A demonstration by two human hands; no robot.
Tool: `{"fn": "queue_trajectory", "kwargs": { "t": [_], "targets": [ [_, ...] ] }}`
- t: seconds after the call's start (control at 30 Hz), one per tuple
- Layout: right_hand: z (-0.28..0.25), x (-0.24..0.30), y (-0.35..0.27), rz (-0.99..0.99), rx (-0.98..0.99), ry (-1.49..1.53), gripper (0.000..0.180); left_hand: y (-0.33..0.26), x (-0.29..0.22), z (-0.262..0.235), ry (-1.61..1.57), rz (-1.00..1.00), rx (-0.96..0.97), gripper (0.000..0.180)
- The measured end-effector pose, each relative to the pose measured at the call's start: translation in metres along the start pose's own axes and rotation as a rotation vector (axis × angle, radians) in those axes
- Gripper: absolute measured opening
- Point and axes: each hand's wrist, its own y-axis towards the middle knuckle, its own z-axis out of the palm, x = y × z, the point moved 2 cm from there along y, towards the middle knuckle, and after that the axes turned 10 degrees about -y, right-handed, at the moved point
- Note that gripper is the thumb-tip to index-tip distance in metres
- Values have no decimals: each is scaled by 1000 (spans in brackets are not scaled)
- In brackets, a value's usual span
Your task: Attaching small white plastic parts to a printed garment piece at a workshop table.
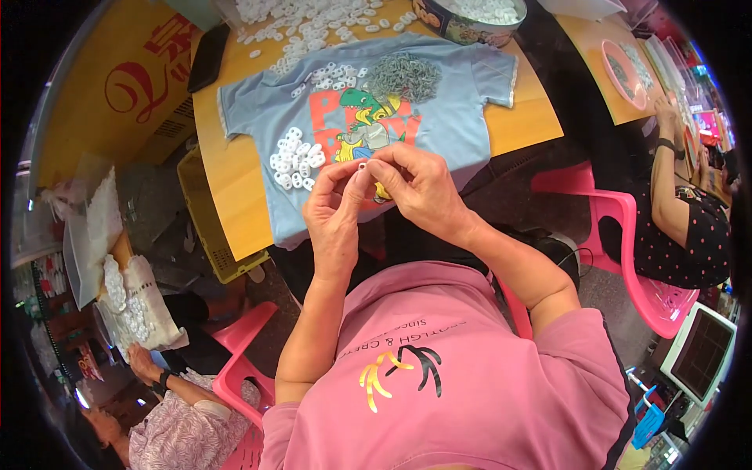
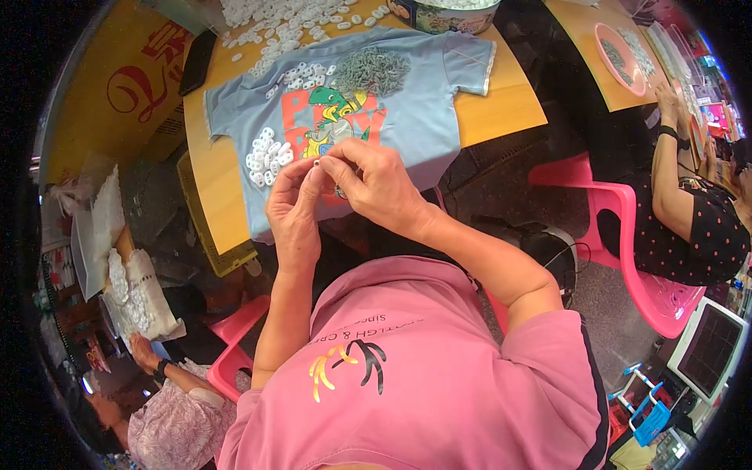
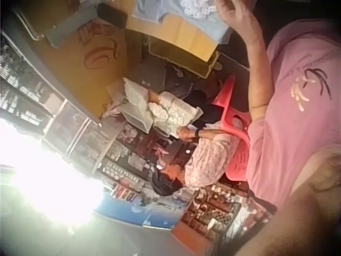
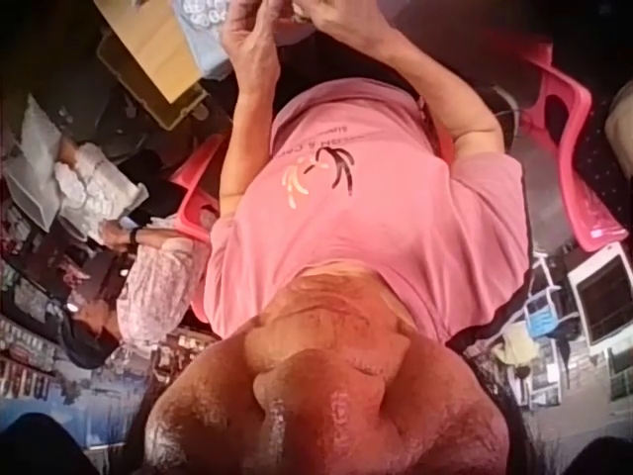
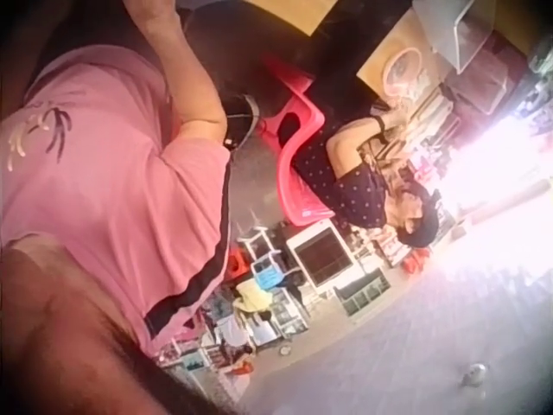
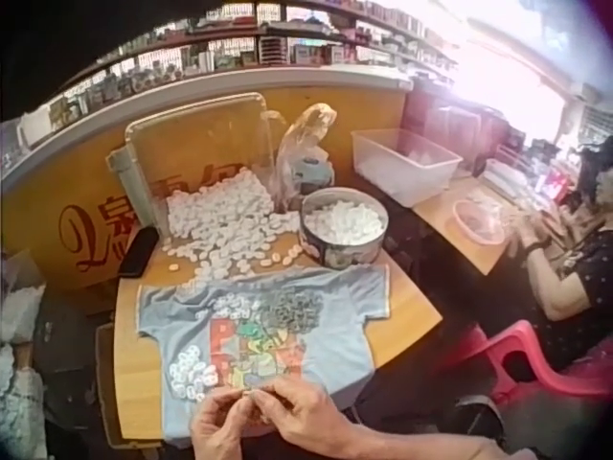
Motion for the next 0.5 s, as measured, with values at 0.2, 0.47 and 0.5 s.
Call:
{"fn": "queue_trajectory", "kwargs": {
  "t": [0.2,0.47,0.5],
  "targets": [
    [-43,-21,9,-176,-119,-401,13,1,-4,0,-28,-27,-44,17],
    [-82,-37,30,-282,9,-814,9,5,-1,-6,-19,-25,-29,16],
    [-80,-36,30,-345,23,-853,9,5,-1,-7,-18,-33,-32,16]
  ]
}}
